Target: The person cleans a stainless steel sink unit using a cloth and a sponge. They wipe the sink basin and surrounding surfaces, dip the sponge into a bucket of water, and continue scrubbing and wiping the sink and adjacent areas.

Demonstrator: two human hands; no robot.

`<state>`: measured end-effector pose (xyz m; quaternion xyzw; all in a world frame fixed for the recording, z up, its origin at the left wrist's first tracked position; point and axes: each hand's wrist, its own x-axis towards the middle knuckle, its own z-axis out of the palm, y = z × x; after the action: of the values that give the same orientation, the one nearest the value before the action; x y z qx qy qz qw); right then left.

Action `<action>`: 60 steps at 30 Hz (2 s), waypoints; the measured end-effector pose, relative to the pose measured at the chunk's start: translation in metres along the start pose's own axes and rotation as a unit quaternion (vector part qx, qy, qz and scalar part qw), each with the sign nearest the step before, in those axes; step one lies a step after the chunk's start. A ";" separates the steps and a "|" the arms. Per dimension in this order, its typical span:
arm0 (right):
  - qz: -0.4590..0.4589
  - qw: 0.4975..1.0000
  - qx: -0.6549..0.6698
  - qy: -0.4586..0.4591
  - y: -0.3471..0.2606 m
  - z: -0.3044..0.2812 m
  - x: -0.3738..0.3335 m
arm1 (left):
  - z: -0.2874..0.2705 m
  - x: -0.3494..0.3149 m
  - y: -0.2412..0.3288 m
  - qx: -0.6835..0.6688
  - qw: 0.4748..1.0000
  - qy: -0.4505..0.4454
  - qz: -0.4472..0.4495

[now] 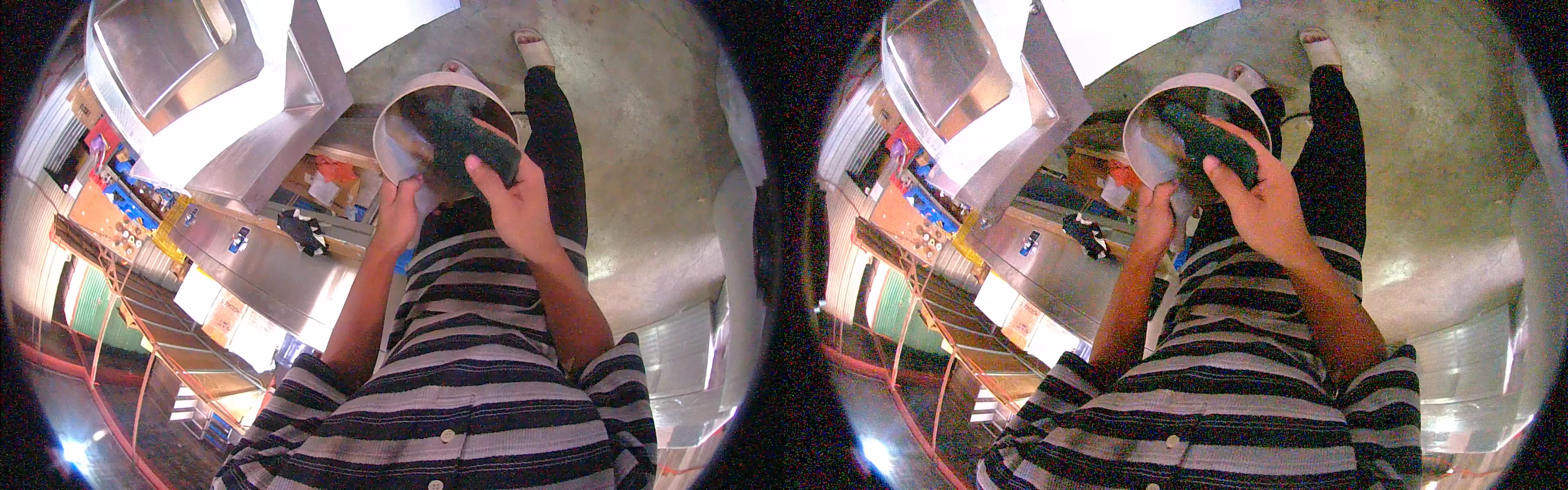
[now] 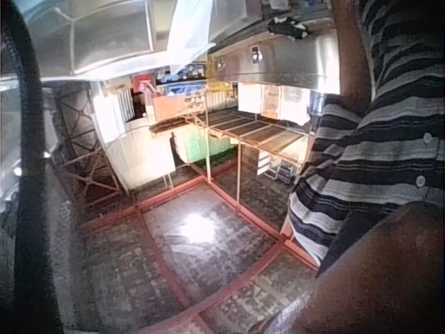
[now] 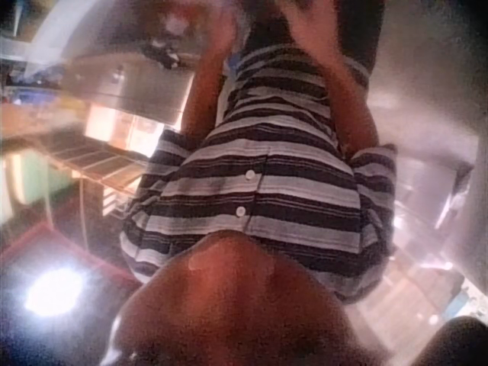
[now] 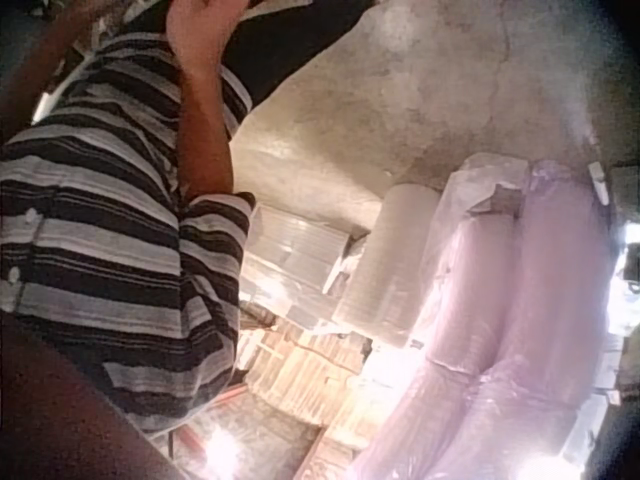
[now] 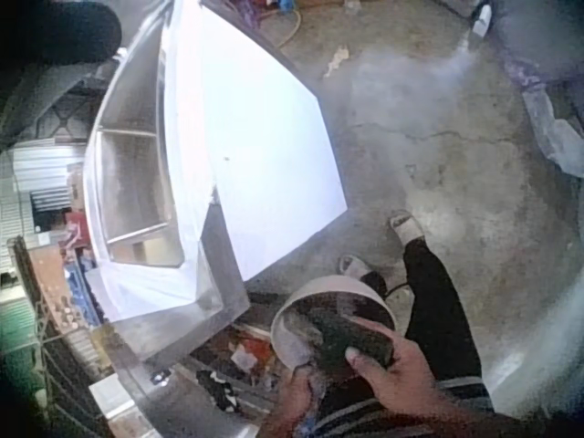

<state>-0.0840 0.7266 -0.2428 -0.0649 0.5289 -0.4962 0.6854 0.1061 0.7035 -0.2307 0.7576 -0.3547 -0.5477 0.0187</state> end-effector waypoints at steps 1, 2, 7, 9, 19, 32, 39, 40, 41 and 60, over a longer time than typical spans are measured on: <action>0.012 1.000 0.007 -0.002 -0.003 0.001 -0.002 | -0.002 -0.001 -0.002 -0.003 1.000 -0.002 -0.005; 0.022 1.000 0.014 -0.003 -0.009 0.004 -0.004 | -0.004 0.000 -0.002 -0.006 1.000 -0.005 -0.009; -0.099 0.991 -0.081 -0.038 -0.052 0.031 -0.020 | -0.015 -0.006 -0.010 -0.070 0.997 0.025 -0.006; -0.217 0.963 -0.146 -0.065 -0.059 0.043 -0.024 | -0.015 -0.018 -0.006 -0.145 0.989 0.026 -0.026; -0.471 0.860 -0.193 -0.029 -0.025 0.112 -0.013 | -0.072 -0.023 -0.076 -0.170 0.985 0.003 -0.026; -0.440 0.868 -0.229 -0.016 -0.027 0.139 -0.011 | -0.119 -0.045 -0.051 -0.187 0.979 0.083 0.028; -0.430 0.873 -0.226 -0.032 -0.016 0.140 -0.004 | -0.166 -0.011 -0.084 -0.188 0.980 0.069 0.004; -0.419 0.879 -0.227 -0.026 -0.020 0.142 -0.007 | -0.169 -0.007 -0.088 -0.204 0.976 0.071 0.019; -0.409 0.884 -0.228 -0.019 -0.024 0.145 -0.009 | -0.173 -0.003 -0.089 -0.219 0.972 0.073 0.035; -0.384 0.886 -0.261 -0.006 -0.019 0.142 -0.003 | -0.171 -0.009 -0.111 -0.202 0.976 0.076 0.024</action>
<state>0.0167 0.6570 -0.1679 -0.4424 0.5689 -0.5640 0.4032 0.3060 0.7300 -0.2015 0.7686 -0.2529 -0.5483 0.2111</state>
